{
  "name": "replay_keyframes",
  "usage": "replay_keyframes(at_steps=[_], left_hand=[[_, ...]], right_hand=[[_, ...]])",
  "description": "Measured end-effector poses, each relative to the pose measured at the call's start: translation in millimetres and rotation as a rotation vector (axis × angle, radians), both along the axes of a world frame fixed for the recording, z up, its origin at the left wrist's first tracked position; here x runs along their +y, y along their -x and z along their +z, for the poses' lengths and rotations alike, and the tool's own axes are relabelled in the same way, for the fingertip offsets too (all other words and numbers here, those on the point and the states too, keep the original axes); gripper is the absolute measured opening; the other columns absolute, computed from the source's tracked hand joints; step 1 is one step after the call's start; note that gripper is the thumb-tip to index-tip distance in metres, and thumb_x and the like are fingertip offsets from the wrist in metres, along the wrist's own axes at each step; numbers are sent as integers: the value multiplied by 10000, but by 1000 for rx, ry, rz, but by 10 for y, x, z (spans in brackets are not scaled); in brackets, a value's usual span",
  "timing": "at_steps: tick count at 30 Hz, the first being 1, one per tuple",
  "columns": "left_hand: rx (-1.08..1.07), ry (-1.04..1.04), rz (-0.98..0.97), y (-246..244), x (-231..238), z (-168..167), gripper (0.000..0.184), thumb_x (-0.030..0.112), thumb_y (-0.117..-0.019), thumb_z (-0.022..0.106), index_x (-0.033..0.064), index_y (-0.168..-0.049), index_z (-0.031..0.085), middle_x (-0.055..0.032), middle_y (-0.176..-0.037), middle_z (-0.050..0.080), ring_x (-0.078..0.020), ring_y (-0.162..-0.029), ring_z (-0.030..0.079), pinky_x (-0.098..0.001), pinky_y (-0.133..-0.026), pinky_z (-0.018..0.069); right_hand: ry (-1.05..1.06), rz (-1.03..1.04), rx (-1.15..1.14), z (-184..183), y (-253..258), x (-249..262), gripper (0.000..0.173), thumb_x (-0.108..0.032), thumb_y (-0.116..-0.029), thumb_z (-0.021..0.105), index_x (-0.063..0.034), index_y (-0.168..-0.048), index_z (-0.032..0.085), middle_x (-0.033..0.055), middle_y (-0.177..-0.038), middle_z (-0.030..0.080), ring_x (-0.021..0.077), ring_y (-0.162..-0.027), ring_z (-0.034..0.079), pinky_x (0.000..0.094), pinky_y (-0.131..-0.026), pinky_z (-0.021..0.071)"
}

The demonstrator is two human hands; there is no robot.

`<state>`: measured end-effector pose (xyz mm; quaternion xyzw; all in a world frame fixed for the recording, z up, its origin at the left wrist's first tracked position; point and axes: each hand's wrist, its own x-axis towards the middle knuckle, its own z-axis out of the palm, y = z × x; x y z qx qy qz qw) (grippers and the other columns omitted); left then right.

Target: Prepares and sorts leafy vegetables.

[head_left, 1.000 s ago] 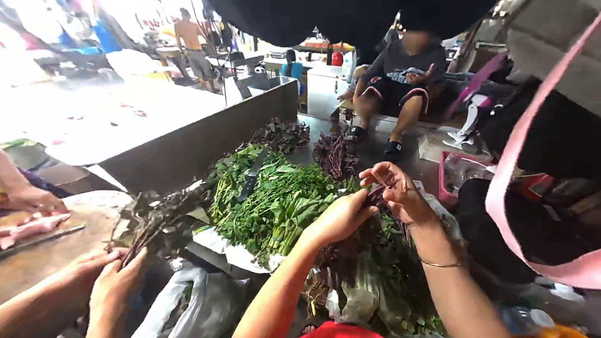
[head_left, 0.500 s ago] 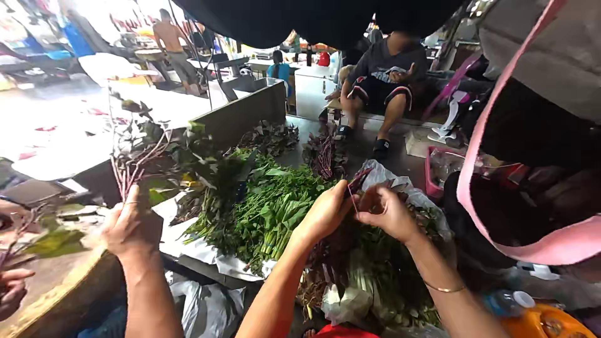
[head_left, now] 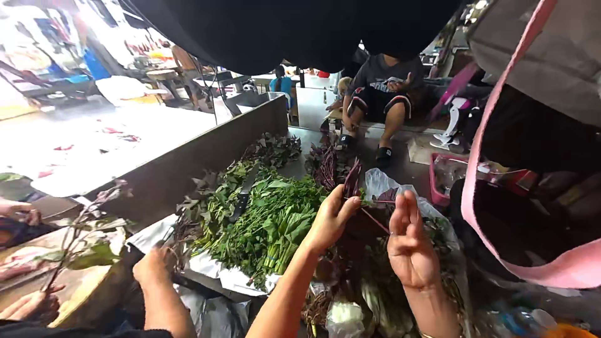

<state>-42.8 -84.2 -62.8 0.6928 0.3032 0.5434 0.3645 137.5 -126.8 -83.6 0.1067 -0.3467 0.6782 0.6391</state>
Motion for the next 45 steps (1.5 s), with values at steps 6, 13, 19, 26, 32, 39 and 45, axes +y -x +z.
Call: replay_keyframes(at_steps=[6,13,19,26,32,39,45], left_hand=[[200,-94,-17,-36,-139,149,296,161,-1039,541,-80,-1211,548,-87,-952,656,-52,-812,632,-234,-768,547],[602,88,-182,-176,-38,-5,458,221,-1005,636,-79,-1325,504,-207,-1105,671,-245,-1032,672,-416,-944,534],[282,82,-155,-100,32,-73,340,84,-974,570,-95,-1261,595,-124,-1124,679,-62,-1033,631,-251,-950,508],[56,68,-14,139,56,85,245,120,-1020,530,-42,-1199,573,-5,-908,623,-19,-734,588,-218,-701,529],[425,-16,-189,19,24,87,289,140,-1039,541,-59,-1244,588,-108,-1004,666,-77,-837,628,-246,-784,533],[386,100,-201,20,77,10,306,94,-960,601,-63,-1223,619,-106,-1061,690,-72,-964,650,-274,-900,534],[11,117,23,147,-45,-57,312,113,-1005,528,-20,-1283,481,-41,-993,623,-51,-783,624,-251,-716,560]], right_hand=[[-161,-354,-473,-57,-136,629,854,-649,-859,672,-73,-1467,504,64,-1378,633,196,-1263,607,373,-1031,521],[-617,-95,-1202,644,-386,1221,619,-496,-859,758,0,-1224,692,-39,-915,746,42,-835,688,242,-794,584],[-1274,-599,-1343,822,115,357,232,-194,-1009,596,-64,-1007,787,60,-930,768,159,-897,728,359,-840,587],[-99,-403,-238,115,43,460,397,-342,-957,680,-128,-1292,690,6,-1246,732,86,-1116,704,207,-895,585],[-434,-102,-744,300,-236,1242,765,-672,-854,656,-135,-1399,618,2,-1194,711,127,-1076,665,323,-964,541],[-1298,-607,-1300,878,48,608,239,-221,-990,615,-75,-960,801,49,-865,765,148,-853,710,386,-893,523],[-473,-580,-494,121,165,289,304,-306,-1001,654,-202,-1275,733,6,-1236,739,143,-1180,678,338,-1097,506]])
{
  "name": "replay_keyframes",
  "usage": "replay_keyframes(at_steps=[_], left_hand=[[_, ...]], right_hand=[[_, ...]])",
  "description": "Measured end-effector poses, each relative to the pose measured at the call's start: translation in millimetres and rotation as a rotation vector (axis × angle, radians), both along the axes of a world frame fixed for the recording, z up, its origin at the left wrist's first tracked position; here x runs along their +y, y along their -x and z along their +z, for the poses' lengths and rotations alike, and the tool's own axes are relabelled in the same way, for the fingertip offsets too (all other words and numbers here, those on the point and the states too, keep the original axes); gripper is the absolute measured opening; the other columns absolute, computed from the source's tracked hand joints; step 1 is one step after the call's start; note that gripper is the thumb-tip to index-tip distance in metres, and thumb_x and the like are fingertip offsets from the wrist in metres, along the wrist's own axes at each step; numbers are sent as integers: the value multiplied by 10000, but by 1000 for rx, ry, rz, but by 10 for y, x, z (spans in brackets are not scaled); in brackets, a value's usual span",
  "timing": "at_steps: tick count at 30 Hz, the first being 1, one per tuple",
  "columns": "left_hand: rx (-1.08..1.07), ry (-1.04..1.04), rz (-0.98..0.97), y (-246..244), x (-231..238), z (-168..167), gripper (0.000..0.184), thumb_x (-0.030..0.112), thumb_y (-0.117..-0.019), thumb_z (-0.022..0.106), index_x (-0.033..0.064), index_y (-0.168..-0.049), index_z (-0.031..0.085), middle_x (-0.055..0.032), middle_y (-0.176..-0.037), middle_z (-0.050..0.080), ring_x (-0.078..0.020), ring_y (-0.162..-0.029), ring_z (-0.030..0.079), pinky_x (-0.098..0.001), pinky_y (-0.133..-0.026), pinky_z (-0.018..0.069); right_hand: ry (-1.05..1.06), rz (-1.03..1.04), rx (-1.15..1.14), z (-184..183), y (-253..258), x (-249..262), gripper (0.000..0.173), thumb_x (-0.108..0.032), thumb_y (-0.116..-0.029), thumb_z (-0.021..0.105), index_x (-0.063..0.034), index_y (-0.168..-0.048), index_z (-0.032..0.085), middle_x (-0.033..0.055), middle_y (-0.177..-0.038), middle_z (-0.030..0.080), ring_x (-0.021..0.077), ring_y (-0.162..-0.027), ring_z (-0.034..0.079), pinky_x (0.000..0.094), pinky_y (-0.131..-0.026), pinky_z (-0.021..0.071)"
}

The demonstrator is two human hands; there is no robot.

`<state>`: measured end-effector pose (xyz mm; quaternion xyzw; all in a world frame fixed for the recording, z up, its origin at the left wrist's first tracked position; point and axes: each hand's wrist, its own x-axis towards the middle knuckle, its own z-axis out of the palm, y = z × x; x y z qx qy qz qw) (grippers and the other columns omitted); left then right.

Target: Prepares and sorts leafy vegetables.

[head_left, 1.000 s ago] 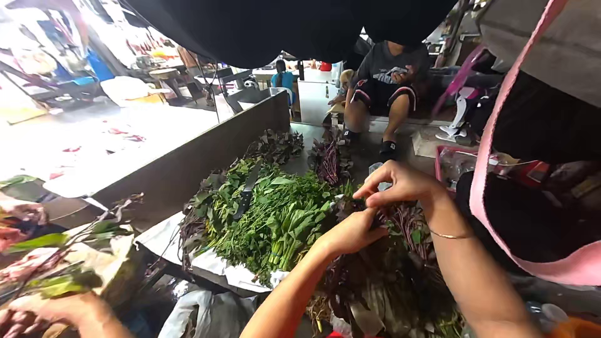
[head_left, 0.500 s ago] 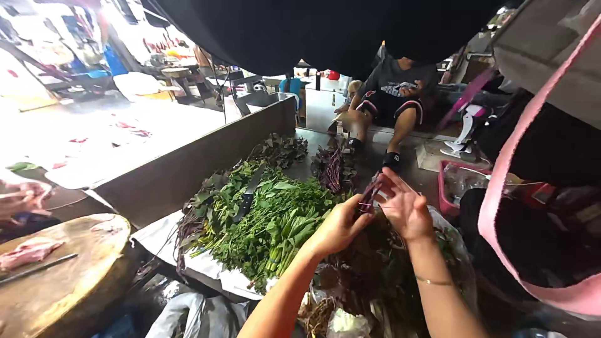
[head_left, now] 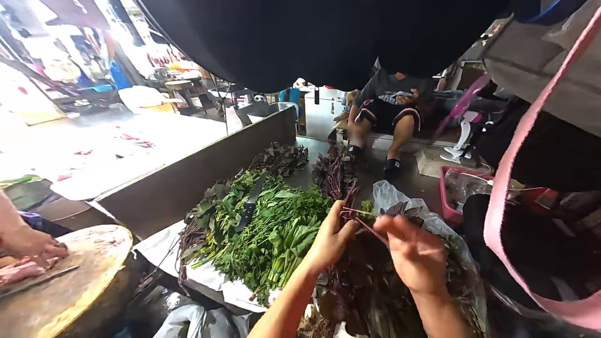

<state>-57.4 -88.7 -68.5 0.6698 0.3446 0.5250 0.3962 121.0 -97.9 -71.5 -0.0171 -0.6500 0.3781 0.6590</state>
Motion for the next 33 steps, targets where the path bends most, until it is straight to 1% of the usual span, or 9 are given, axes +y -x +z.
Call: replay_keyframes(at_steps=[6,11,14,17,21,23,28,30,33], left_hand=[[397,-181,-157,-67,-164,166,391,214,-1052,566,-69,-1319,525,-141,-1008,681,-133,-826,672,-305,-781,575],[684,-105,-332,-251,-79,184,335,208,-1065,530,-63,-1248,599,-217,-1018,688,-300,-965,689,-472,-892,540],[455,-105,-226,-218,21,147,311,88,-985,576,-81,-1242,619,-161,-1077,705,-149,-1011,677,-341,-944,537],[283,-120,-57,-159,63,101,306,149,-1052,491,-62,-1250,590,-100,-1034,680,-65,-916,645,-257,-860,536],[171,-242,10,-163,-205,155,268,121,-1052,505,-89,-1207,564,-79,-896,649,-58,-733,622,-238,-703,553],[320,-232,-69,-213,-282,243,277,129,-1052,514,-78,-1227,573,-115,-953,662,-87,-802,638,-246,-763,547],[803,-129,-330,-392,-237,346,357,202,-1074,504,-59,-1311,557,-241,-1103,673,-340,-1048,678,-504,-932,531],[750,-161,-355,-437,-219,284,323,179,-1057,531,-63,-1251,622,-215,-1127,693,-282,-1084,679,-449,-977,524],[456,-102,-228,-314,-113,196,272,94,-989,567,-71,-1193,639,-124,-1032,701,-101,-969,661,-298,-912,534]], right_hand=[[328,313,-49,-78,-311,546,682,-491,-857,766,-117,-1399,591,73,-1372,647,224,-1278,604,421,-1073,501],[-146,30,-878,604,-508,533,361,-331,-952,672,-13,-1098,758,-1,-947,754,40,-928,684,243,-903,549],[-631,-403,-1044,660,-256,19,247,-211,-1025,577,-84,-1002,787,48,-913,768,182,-906,729,408,-906,561],[-528,-337,-649,299,-197,-185,185,-178,-1040,609,-70,-1083,752,64,-1033,768,175,-1044,716,348,-1022,537],[282,34,210,-24,-252,6,410,-407,-941,692,-147,-1257,726,50,-1243,737,188,-1178,692,355,-1054,542],[404,149,203,-69,-352,211,610,-501,-881,729,-118,-1346,640,74,-1305,700,224,-1217,666,404,-1077,520],[86,173,-687,486,-721,531,390,-329,-883,747,-34,-1138,728,-5,-952,761,64,-902,705,265,-850,589],[-213,-13,-955,698,-573,363,237,-225,-918,674,-30,-985,792,-16,-848,745,9,-832,673,209,-833,549],[-601,-350,-878,577,-266,-155,227,-236,-1017,618,-100,-970,794,24,-866,754,137,-877,703,374,-938,522]])
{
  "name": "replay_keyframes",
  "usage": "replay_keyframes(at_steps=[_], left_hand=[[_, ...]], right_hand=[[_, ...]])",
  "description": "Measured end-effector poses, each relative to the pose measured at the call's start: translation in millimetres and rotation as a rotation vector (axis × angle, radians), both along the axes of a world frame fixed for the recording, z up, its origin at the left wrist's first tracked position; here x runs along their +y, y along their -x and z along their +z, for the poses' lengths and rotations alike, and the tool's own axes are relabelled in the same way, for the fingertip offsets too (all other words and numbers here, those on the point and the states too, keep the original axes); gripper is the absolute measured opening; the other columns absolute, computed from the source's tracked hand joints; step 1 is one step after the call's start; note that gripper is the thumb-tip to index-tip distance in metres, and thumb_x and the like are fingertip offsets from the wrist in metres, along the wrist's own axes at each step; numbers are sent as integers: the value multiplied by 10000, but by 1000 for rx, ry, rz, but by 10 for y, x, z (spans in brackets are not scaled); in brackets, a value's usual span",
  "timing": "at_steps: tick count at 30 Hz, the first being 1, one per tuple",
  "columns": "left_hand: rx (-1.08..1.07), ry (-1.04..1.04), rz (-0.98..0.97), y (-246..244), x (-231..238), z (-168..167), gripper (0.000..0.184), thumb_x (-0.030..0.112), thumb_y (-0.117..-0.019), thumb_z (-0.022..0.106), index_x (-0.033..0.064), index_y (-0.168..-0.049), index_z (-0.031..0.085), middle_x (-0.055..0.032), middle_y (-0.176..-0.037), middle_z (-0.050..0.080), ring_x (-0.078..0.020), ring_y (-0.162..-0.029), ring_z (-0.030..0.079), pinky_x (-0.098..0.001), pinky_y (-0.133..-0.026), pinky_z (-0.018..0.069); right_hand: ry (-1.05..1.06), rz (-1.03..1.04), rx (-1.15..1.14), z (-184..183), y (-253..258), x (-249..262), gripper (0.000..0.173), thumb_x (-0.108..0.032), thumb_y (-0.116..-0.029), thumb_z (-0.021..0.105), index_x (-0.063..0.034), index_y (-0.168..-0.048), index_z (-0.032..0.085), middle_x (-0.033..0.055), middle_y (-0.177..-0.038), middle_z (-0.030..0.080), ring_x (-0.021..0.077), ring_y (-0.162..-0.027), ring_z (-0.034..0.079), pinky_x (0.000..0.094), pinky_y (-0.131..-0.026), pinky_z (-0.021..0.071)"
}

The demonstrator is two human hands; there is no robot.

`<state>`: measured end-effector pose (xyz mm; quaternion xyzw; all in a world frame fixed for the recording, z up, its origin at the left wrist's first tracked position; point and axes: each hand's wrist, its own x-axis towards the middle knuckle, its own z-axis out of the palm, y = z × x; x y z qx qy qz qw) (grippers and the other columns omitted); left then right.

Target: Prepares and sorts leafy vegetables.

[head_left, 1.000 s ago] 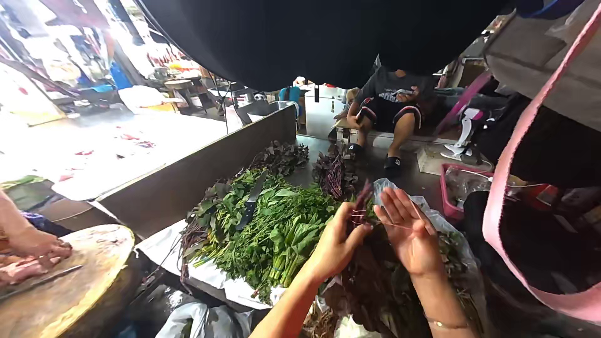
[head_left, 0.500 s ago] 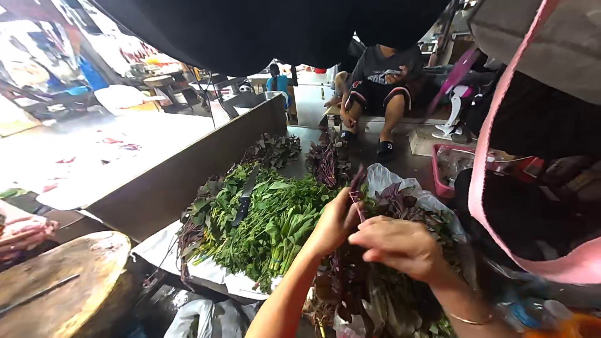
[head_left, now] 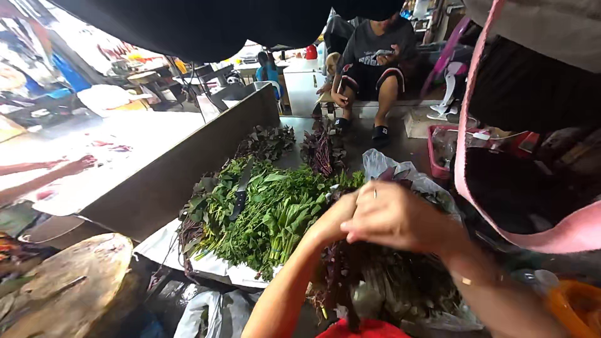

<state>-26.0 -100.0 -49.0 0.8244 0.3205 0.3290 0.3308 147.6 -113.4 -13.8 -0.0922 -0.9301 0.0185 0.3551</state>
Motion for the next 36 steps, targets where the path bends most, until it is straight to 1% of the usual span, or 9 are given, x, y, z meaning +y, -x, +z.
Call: replay_keyframes(at_steps=[3,7,11,16,19,24,27,31,36], left_hand=[[-155,40,135,103,65,-3,253,155,-1054,501,-21,-1211,595,-37,-928,647,-35,-812,615,-231,-777,535],[-314,-127,197,96,-72,-55,236,149,-1056,507,-47,-1175,567,-37,-864,617,-42,-732,590,-225,-705,524],[81,-64,109,-30,-102,49,326,212,-1070,503,-34,-1270,580,-151,-1051,679,-189,-963,669,-370,-890,545],[225,75,23,-45,124,-113,319,152,-1045,545,-66,-1270,605,-215,-1119,687,-272,-1063,672,-453,-975,515],[-122,63,153,41,158,-176,321,116,-1013,531,-64,-1273,583,-126,-1083,689,-109,-997,662,-305,-936,536],[-231,-133,292,13,-103,12,260,166,-1052,528,-35,-1200,603,-79,-947,659,-74,-795,626,-245,-747,537],[123,-152,270,-18,-122,123,318,222,-1065,519,-5,-1267,611,-165,-1055,703,-247,-997,695,-422,-905,555],[366,-70,194,-45,-20,72,359,251,-1059,555,28,-1333,617,-195,-1108,704,-334,-1049,692,-532,-937,537],[299,11,195,42,37,-326,385,347,-1049,576,30,-1266,594,-143,-967,696,-273,-855,697,-521,-788,572]], right_hand=[[86,78,427,-301,126,-288,147,-177,-1023,641,-91,-1056,756,45,-964,758,144,-980,715,350,-1016,533],[877,347,1171,-541,33,129,324,-420,-951,667,-242,-1209,746,-39,-1195,747,120,-1139,694,329,-1042,543],[1119,380,816,-635,-243,705,685,-612,-825,736,-166,-1337,655,12,-1256,713,167,-1153,677,370,-1000,555],[400,-76,-52,-68,-212,501,250,-232,-925,695,-31,-1034,795,48,-932,772,124,-904,711,372,-918,539],[222,107,186,-319,26,145,195,-199,-1009,639,-86,-1031,795,49,-952,772,157,-958,716,377,-994,523],[974,309,1253,-576,43,272,384,-430,-914,719,-174,-1200,738,15,-1173,757,159,-1118,712,346,-1025,560],[1076,214,972,-539,-139,500,662,-561,-845,745,-128,-1337,656,23,-1260,712,162,-1157,671,364,-1001,548],[786,-175,461,-273,-181,499,291,-107,-856,751,32,-1108,708,49,-916,719,79,-792,678,244,-722,587],[660,-232,423,-606,-812,687,185,-68,-888,666,40,-1038,677,97,-1060,691,101,-940,666,274,-829,576]])
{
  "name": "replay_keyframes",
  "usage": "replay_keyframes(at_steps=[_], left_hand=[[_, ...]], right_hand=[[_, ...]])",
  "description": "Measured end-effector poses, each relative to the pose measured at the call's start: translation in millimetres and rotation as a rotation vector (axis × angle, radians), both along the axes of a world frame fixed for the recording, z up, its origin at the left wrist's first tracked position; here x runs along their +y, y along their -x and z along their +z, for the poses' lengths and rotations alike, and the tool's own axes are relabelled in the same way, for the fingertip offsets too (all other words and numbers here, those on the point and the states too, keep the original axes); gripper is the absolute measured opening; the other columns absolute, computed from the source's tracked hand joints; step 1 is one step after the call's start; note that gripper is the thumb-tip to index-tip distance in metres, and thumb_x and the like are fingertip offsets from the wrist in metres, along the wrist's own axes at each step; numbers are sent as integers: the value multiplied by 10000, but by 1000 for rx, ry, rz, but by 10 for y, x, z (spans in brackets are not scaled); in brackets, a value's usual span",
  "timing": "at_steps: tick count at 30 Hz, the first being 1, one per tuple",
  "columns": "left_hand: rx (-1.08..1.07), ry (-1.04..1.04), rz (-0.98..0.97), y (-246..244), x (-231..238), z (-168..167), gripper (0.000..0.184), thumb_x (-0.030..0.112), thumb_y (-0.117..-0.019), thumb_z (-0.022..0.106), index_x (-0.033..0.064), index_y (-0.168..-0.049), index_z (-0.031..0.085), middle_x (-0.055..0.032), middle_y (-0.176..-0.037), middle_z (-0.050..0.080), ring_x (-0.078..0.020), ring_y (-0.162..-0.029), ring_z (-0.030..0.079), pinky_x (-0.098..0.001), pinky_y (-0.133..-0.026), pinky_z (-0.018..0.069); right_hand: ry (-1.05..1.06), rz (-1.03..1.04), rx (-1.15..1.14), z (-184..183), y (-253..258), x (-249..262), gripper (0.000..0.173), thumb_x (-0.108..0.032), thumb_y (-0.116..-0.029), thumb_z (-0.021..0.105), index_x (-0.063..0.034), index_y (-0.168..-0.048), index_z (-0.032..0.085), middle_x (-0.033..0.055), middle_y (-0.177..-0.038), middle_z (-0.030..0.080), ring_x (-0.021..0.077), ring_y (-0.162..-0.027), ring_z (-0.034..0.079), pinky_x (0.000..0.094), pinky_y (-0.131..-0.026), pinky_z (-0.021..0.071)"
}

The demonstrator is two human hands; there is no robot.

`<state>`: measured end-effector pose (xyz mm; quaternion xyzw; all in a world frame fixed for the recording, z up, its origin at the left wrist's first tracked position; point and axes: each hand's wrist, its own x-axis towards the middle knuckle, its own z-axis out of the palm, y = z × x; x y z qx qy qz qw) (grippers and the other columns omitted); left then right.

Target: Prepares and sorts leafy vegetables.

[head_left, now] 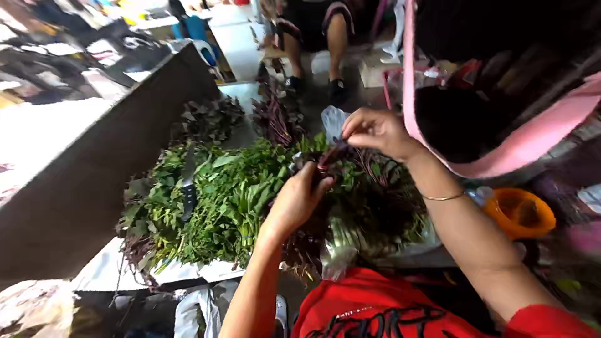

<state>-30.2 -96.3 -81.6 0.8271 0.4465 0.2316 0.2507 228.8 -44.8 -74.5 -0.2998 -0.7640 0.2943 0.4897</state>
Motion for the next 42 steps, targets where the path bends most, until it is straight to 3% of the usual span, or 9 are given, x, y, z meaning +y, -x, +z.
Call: replay_keyframes(at_steps=[4,6,10,21,24,27,30,35,42], left_hand=[[-98,-64,-28,124,61,-34,420,387,-1069,477,113,-1374,566,-11,-749,631,-110,-609,603,-334,-592,540],[-115,-79,-45,92,103,31,300,265,-1062,529,71,-1275,613,-38,-844,676,-119,-717,657,-350,-687,575],[-150,73,-63,-60,71,145,272,143,-1046,546,52,-1299,593,-34,-978,724,-105,-861,694,-338,-809,588],[-567,230,-183,88,-2,239,311,230,-1098,379,44,-1139,625,73,-769,577,-2,-676,556,-177,-654,500],[-581,301,-189,183,-1,272,289,202,-1098,374,39,-1120,612,57,-806,609,-23,-719,608,-205,-694,546],[-493,306,-124,241,-35,315,292,203,-1109,383,17,-1198,589,28,-822,624,-48,-739,646,-238,-727,580],[-418,306,-43,219,-92,310,306,239,-1111,391,45,-1240,590,48,-784,567,-25,-694,582,-208,-687,527],[-553,325,-112,137,-104,195,352,199,-1101,315,31,-1149,620,85,-774,529,7,-679,510,-173,-657,464],[-639,379,-130,45,-144,139,315,193,-1098,314,116,-945,579,119,-695,504,34,-602,479,-145,-577,426]], right_hand=[[273,-432,-292,-842,-748,-330,121,-36,-947,657,32,-1045,682,169,-1036,689,236,-909,679,431,-831,581],[592,-501,-587,-1258,-624,-533,218,-122,-957,693,40,-1102,710,238,-1086,707,385,-1031,686,601,-950,528],[952,-532,-883,-1731,-183,-686,674,-255,-939,708,-12,-1510,446,292,-1433,518,467,-1301,537,639,-1065,436],[1023,-536,-319,-1494,-638,-722,833,-121,-825,840,-41,-1526,399,334,-1306,585,463,-1164,601,608,-1004,471],[877,-519,-107,-1318,-712,-997,790,-98,-750,790,-7,-1472,482,248,-1408,553,332,-1256,575,500,-1051,488],[815,-491,98,-1191,-513,-1161,801,-66,-707,721,24,-1445,423,147,-1151,639,192,-820,707,384,-697,630],[703,-462,90,-1133,-265,-1174,798,-33,-816,734,12,-1500,327,154,-1157,661,236,-832,741,410,-704,656],[64,-475,-110,-774,348,-1084,532,-383,-984,641,-51,-1397,595,117,-1206,717,122,-915,711,350,-793,600],[-302,-500,-115,-486,768,-861,369,-108,-912,592,-14,-1252,703,145,-1090,746,212,-999,716,353,-903,576]])
